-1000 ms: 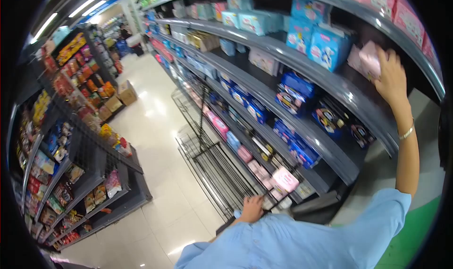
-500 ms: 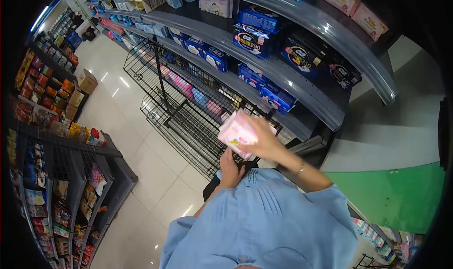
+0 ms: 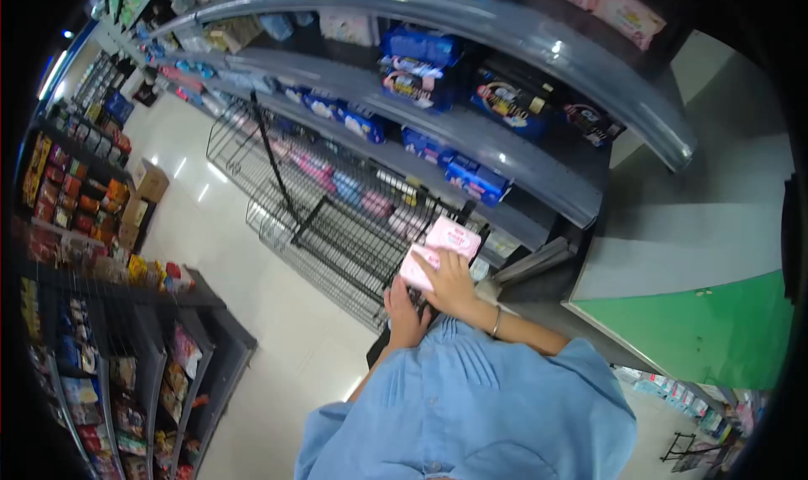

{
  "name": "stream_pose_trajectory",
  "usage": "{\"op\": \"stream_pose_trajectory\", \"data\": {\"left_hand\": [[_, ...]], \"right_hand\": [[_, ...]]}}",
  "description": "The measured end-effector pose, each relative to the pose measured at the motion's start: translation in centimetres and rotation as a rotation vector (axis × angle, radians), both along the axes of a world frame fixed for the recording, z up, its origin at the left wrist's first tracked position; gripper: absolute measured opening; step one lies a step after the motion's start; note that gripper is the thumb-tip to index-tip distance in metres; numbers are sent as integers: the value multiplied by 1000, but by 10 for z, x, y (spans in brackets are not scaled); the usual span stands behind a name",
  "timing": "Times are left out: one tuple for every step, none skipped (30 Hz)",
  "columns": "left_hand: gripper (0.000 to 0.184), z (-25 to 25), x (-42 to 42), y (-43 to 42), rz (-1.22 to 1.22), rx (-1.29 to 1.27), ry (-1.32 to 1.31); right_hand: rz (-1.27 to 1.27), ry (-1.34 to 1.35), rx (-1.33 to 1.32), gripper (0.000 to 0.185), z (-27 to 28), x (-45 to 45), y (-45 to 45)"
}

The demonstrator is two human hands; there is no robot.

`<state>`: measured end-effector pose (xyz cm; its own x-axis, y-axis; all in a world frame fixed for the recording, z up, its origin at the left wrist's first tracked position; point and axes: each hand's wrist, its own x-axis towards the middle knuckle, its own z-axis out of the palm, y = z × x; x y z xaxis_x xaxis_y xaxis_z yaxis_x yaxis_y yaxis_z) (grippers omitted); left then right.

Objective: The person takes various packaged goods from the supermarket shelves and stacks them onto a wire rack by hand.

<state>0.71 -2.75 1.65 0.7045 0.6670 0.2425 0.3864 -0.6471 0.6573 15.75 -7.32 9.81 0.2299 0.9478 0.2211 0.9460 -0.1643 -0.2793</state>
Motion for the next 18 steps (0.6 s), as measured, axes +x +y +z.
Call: {"op": "stream_pose_trajectory", "data": {"left_hand": [[92,-1,1,1,4,-1,-4],[91,6,1,1,-5,-61,18],[89,9,1,2,-13,-75,16],[87,6,0,2,-16,-82,24],[85,4,0,3,-26,-94,-6],[86,-1,0,4,-30,-91,-18],[87,-2,-2,4,-48,-92,13],[87,1,-1,5,-52,-121,1],[87,2,-2,5,-51,-134,4],[87,3,-3,4,-51,-148,7],[87,2,-4,4,-47,-141,20],[88,1,-5,4,-38,-135,32],[89,-4,-6,5,-49,-98,2],[90,-10,-7,6,-56,-64,-27],[91,-12,-7,6,-59,-38,-52],[91,-13,-7,6,-62,-10,-76],[92,-14,-6,6,-65,18,-100],[92,-19,-7,6,-65,49,-126]], "right_hand": [[-14,-57,21,81,-4,0,1],[-34,-32,-1,80,-4,-1,0],[-59,-6,-20,79,-3,-3,-1],[-77,4,-7,77,-3,-4,-4],[-94,17,6,76,-2,-5,-5],[-95,11,-8,74,-1,-4,-6],[-95,12,-27,72,-2,-3,-7],[-87,58,-50,70,-2,-2,-8],[-13,119,-116,70,2,5,-10],[66,181,-184,69,12,13,-14],[150,242,-254,69,23,22,-17],[343,507,-404,67,65,46,-17],[574,844,-387,60,114,70,-17],[580,1048,-464,51,187,90,-26],[624,960,-256,45,228,108,-36],[512,942,-123,37,281,121,-49],[468,598,109,30,311,142,-54],[301,377,265,27,341,155,-58]]}}
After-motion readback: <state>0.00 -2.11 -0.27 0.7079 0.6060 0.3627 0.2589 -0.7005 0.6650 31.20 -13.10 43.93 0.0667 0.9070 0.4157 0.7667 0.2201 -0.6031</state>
